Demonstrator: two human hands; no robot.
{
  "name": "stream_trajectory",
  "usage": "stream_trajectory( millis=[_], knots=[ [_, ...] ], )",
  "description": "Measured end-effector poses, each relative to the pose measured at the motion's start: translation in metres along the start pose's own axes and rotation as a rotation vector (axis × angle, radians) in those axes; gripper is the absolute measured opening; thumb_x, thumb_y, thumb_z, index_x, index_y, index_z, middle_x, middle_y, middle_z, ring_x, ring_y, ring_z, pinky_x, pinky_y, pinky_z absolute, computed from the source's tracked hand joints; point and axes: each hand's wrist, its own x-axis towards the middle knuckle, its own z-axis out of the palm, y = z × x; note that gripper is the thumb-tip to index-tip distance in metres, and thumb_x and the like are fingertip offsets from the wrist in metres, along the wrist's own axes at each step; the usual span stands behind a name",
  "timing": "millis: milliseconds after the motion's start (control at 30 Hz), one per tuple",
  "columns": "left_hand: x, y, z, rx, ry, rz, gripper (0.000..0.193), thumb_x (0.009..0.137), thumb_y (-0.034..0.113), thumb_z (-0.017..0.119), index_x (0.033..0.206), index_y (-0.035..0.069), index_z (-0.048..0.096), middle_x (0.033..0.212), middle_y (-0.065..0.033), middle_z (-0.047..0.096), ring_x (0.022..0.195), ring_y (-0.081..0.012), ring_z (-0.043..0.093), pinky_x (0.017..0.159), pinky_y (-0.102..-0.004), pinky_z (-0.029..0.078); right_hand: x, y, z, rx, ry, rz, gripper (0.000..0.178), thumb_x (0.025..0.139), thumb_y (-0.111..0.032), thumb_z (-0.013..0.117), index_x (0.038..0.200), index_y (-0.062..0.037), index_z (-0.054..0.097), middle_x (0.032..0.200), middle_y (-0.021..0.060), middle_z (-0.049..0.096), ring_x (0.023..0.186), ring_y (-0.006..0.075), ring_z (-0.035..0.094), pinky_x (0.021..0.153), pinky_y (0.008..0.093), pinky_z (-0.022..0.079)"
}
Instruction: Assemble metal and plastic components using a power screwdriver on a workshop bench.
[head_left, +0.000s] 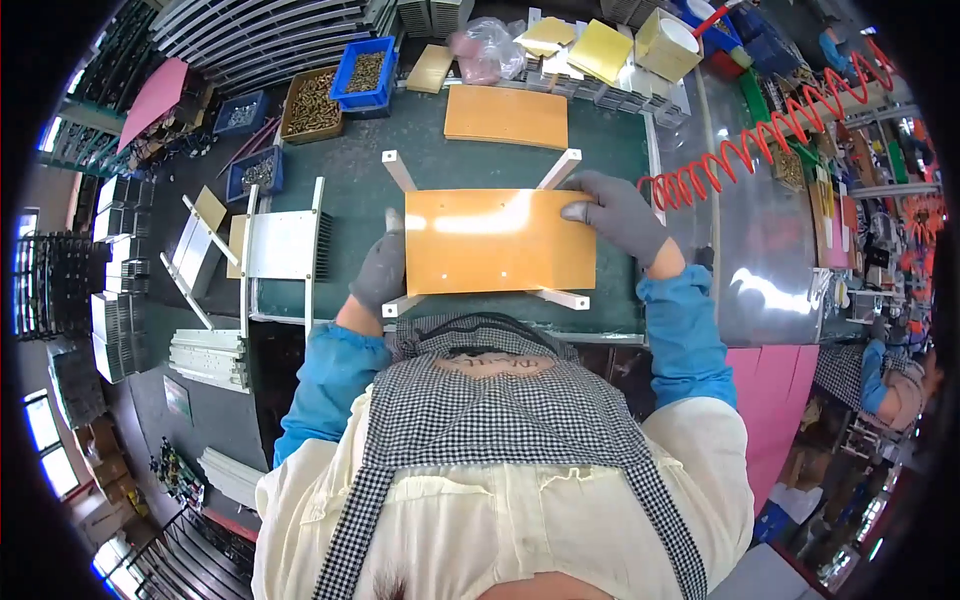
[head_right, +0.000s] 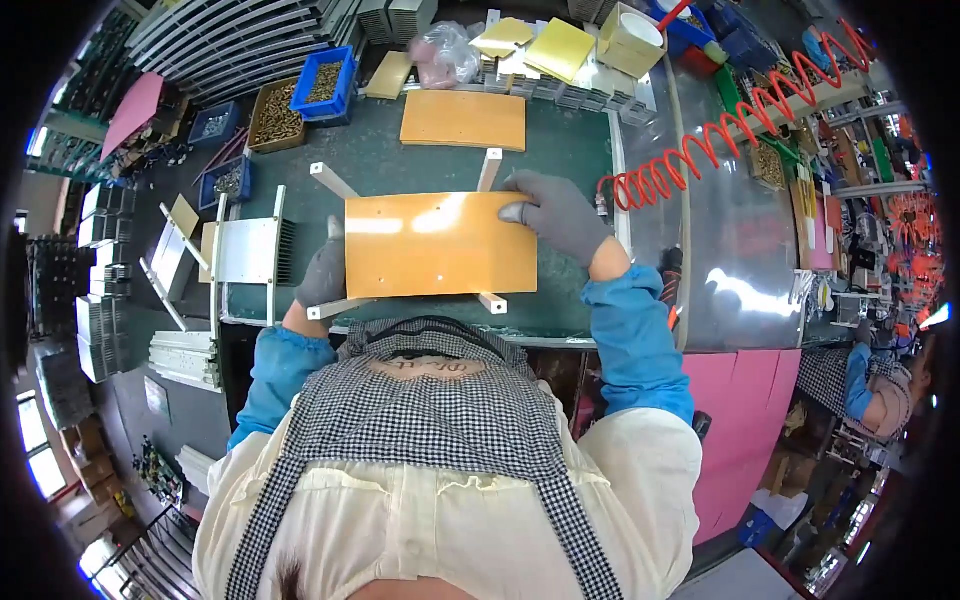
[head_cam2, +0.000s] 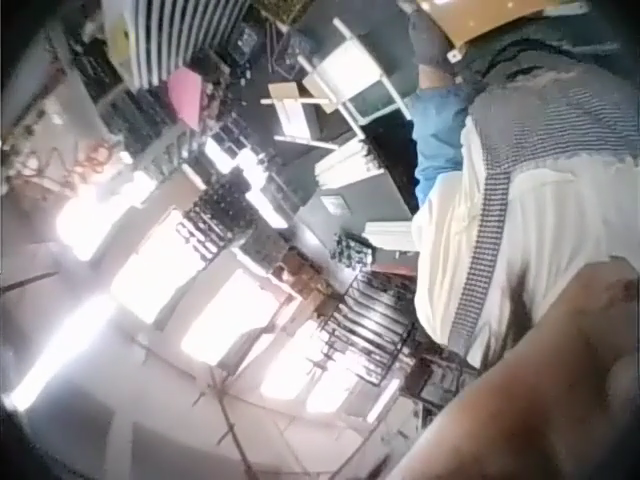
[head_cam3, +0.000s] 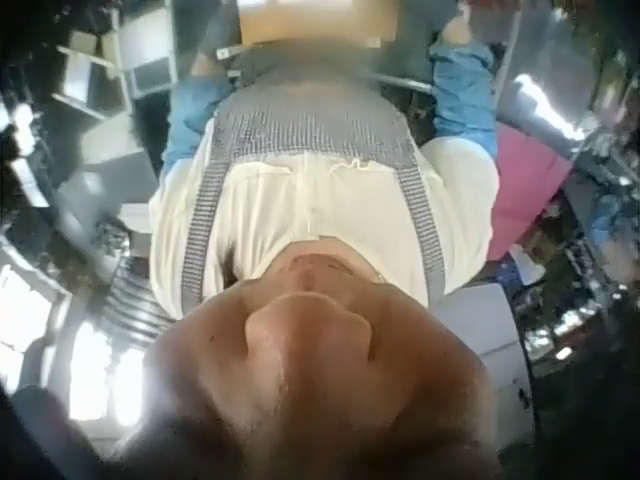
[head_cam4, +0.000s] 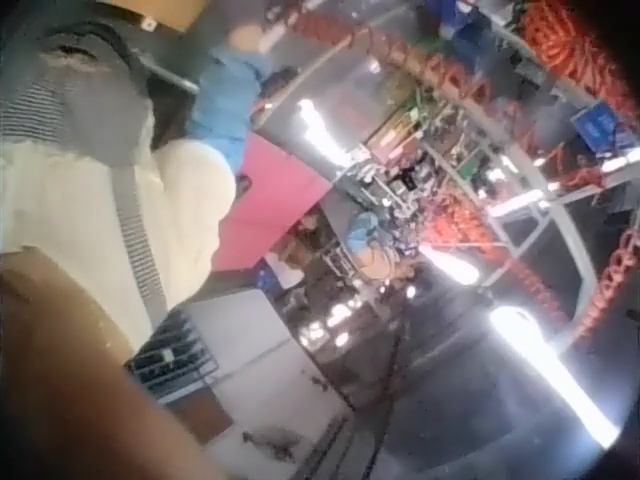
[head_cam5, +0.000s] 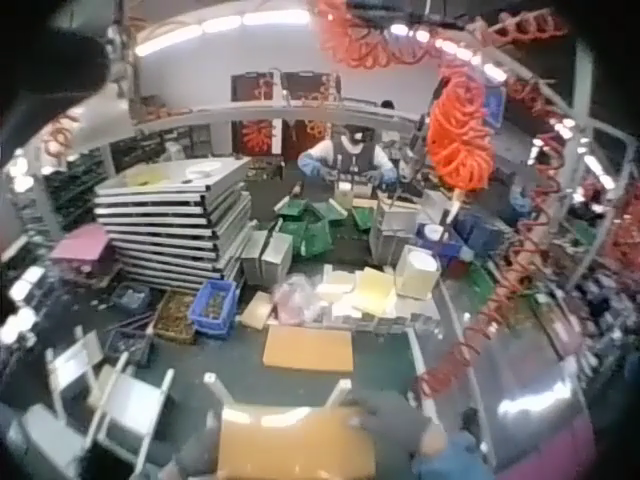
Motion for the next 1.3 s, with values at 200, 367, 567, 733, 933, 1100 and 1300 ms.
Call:
stream_trajectory(
  millis=[200, 367, 567, 733, 933, 1100, 1300],
  knots=[
    [-0.002, 0.012, 0.021, -0.232, 0.152, -0.264, 0.074, 0.093, 0.043, 0.066, 0.144, -0.001, 0.038, 0.125, -0.0145, 0.059, 0.111, -0.021, 0.06, 0.097, -0.0324, 0.048, -0.001, -0.004, 0.016, -0.033, 0.266, 0.016, 0.041, 0.081, -0.022, 0.074, 0.111, -0.0015, 0.054, 0.098, 0.016, 0.066, 0.088, 0.0289, 0.065, 0.077, 0.0363, 0.051],
    [-0.001, 0.021, 0.023, -0.196, 0.161, -0.288, 0.068, 0.093, 0.034, 0.068, 0.143, -0.002, 0.039, 0.127, -0.0141, 0.058, 0.113, -0.0204, 0.058, 0.098, -0.0331, 0.047, -0.028, 0.019, 0.036, 0.288, 0.427, 0.241, 0.041, 0.085, -0.029, 0.074, 0.112, -0.002, 0.057, 0.098, 0.0123, 0.066, 0.09, 0.02, 0.064, 0.077, 0.0327, 0.051],
    [0.008, 0.026, 0.019, -0.263, 0.167, -0.371, 0.061, 0.093, 0.022, 0.067, 0.141, -0.003, 0.039, 0.129, -0.0154, 0.055, 0.118, -0.0215, 0.055, 0.101, -0.0354, 0.045, -0.033, 0.015, 0.061, 0.766, 0.119, 0.326, 0.049, 0.089, -0.032, 0.07, 0.123, 0.0024, 0.062, 0.108, 0.0104, 0.068, 0.096, 0.0166, 0.064, 0.083, 0.0299, 0.051],
    [0.007, 0.022, 0.027, -0.309, 0.199, -0.29, 0.058, 0.094, 0.017, 0.064, 0.142, -0.001, 0.038, 0.132, -0.0149, 0.053, 0.122, -0.0223, 0.053, 0.103, -0.0364, 0.044, -0.029, 0.007, 0.064, 0.897, 0.179, 0.29, 0.044, 0.088, -0.027, 0.071, 0.119, 0.0034, 0.063, 0.106, 0.011, 0.069, 0.095, 0.0178, 0.065, 0.083, 0.0307, 0.051],
    [0.004, 0.022, 0.025, -0.382, 0.079, -0.209, 0.056, 0.095, 0.015, 0.061, 0.145, 0.003, 0.037, 0.133, -0.0125, 0.052, 0.122, -0.0225, 0.052, 0.104, -0.036, 0.043, -0.031, 0.006, 0.058, 0.933, 0.077, 0.354, 0.048, 0.087, -0.026, 0.071, 0.124, 0.0023, 0.06, 0.111, 0.0103, 0.067, 0.097, 0.0186, 0.065, 0.086, 0.0312, 0.051],
    [-0.001, 0.023, 0.028, -0.362, 0.113, -0.23, 0.057, 0.096, 0.016, 0.06, 0.145, 0.003, 0.036, 0.134, -0.0122, 0.052, 0.122, -0.0219, 0.053, 0.104, -0.0359, 0.043, -0.033, 0.013, 0.06, 0.885, 0.069, 0.36, 0.046, 0.087, -0.025, 0.071, 0.123, 0.0024, 0.06, 0.109, 0.0105, 0.068, 0.096, 0.0186, 0.066, 0.085, 0.0318, 0.052],
    [0.009, 0.027, 0.024, -0.386, 0.137, -0.27, 0.061, 0.094, 0.02, 0.063, 0.145, 0.002, 0.036, 0.135, -0.0115, 0.052, 0.123, -0.0208, 0.052, 0.104, -0.0351, 0.042, -0.023, 0.016, 0.062, 0.991, 0.069, 0.321, 0.045, 0.088, -0.024, 0.07, 0.123, 0.0029, 0.059, 0.109, 0.011, 0.068, 0.097, 0.0191, 0.066, 0.086, 0.032, 0.052]
  ],
)
